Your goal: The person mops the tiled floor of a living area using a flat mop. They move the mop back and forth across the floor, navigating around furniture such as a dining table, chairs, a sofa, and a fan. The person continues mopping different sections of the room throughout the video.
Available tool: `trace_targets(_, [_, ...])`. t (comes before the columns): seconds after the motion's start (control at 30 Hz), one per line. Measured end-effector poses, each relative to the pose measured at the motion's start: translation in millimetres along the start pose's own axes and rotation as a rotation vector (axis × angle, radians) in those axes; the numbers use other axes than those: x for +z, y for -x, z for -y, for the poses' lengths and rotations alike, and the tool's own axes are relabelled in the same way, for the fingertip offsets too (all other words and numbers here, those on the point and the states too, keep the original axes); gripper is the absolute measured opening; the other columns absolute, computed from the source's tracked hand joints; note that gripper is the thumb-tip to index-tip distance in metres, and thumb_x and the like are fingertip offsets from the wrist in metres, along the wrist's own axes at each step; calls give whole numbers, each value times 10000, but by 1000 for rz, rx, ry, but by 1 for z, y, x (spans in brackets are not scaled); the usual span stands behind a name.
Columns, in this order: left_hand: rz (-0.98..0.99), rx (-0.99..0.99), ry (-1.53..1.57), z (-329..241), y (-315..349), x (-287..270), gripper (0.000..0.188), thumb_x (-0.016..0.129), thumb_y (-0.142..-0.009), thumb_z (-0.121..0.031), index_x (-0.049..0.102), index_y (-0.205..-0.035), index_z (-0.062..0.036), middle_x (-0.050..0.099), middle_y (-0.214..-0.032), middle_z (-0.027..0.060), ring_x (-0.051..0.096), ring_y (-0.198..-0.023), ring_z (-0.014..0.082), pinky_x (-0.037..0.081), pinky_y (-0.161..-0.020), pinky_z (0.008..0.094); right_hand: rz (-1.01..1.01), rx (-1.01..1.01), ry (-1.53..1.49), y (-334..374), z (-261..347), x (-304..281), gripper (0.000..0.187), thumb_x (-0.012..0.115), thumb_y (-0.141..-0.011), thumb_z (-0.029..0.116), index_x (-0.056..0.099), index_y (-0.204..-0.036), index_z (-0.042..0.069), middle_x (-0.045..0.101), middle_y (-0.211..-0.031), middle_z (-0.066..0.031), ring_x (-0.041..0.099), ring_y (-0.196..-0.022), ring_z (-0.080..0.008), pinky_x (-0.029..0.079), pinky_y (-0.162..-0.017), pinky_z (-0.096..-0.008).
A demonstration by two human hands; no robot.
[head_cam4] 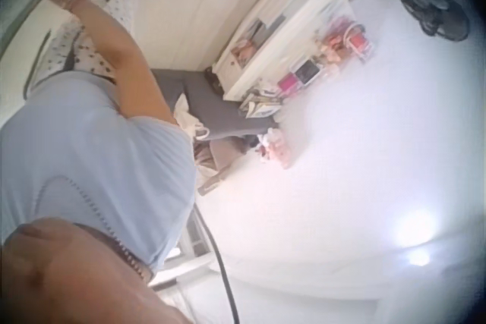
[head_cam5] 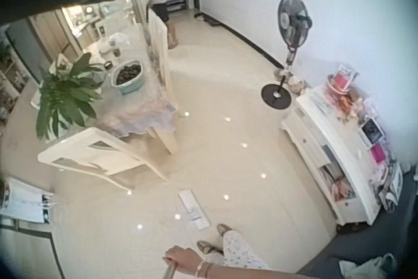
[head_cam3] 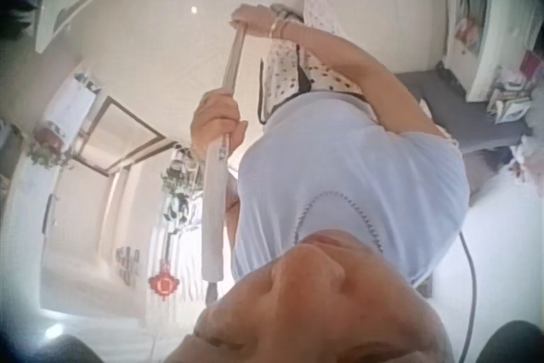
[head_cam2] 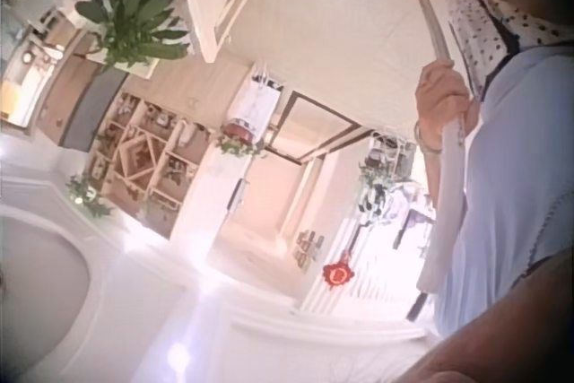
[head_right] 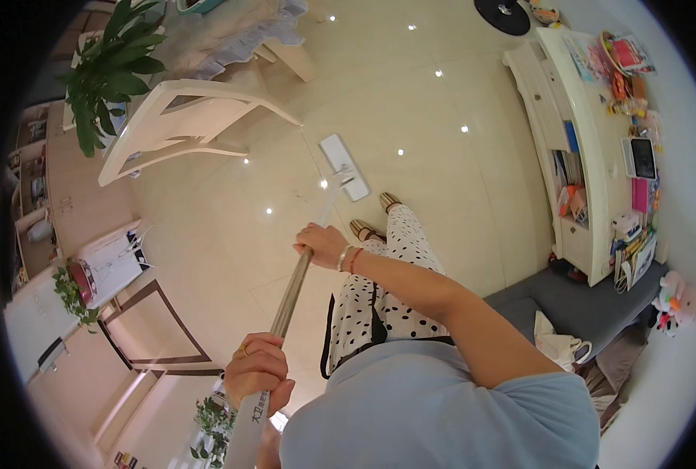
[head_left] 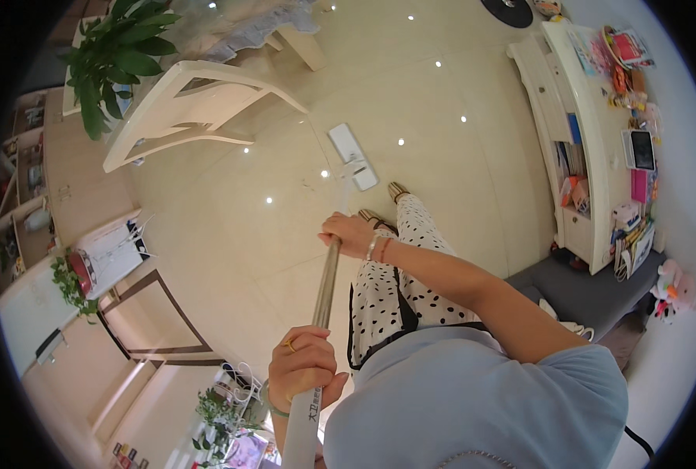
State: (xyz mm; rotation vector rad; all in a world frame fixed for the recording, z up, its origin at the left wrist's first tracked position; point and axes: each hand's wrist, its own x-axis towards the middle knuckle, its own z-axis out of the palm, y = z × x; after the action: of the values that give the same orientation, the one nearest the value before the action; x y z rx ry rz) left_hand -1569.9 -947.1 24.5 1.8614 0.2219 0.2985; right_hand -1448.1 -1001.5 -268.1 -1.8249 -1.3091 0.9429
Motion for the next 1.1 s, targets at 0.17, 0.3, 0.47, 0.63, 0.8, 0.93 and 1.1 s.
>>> trace_targets(0.17, [-100,99,118,33,-22,37,246,728,-687,22,502,-723,-68,566,-643,48,568,-593,228,524,-762,468,20,77,152,19,-55,-71,171,584,-891,258,554,-780,130,595,-812,-4,597,-917,-222,504,-677,-399])
trace_targets(0.3, [-192,145,174,72,-62,88,267,701,-691,87,483,-713,-67,572,-673,63,578,-631,237,526,-824,481,-104,141,109,37,-125,-127,133,654,-835,199,546,-773,151,589,-836,4,587,-912,-218,459,-717,-416])
trace_targets(0.47, [-196,89,311,127,-79,120,253,668,-746,113,482,-722,-58,592,-759,70,592,-719,216,485,-939,453,-215,175,378,21,-174,-159,228,662,-874,167,500,-725,106,546,-756,-24,565,-798,-234,412,-640,-379])
trace_targets(0.63, [-349,5,322,135,-52,81,201,611,-810,107,507,-738,-48,608,-784,65,602,-773,191,462,-973,467,-65,209,308,-11,-174,-124,97,626,-857,159,573,-778,139,588,-873,-30,563,-977,-247,475,-754,-428])
trace_targets(0.8, [-454,-62,253,106,13,18,183,564,-834,94,499,-736,-46,596,-753,94,598,-770,220,472,-943,495,19,60,251,-39,-107,-41,50,626,-784,113,586,-784,144,587,-857,-37,549,-983,-272,513,-764,-404])
trace_targets(0.93, [-616,-208,112,70,70,-23,182,510,-869,56,468,-727,-49,566,-700,93,569,-710,204,478,-919,510,253,21,169,-72,-26,20,57,638,-792,124,596,-800,161,591,-876,-11,537,-1020,-239,495,-811,-407])
trace_targets(1.1, [-835,-313,-43,33,133,-37,186,555,-878,-8,482,-711,-46,581,-670,94,591,-669,212,506,-870,484,492,-110,128,-86,46,99,65,646,-797,129,617,-835,172,610,-908,1,532,-1044,-224,483,-810,-404])
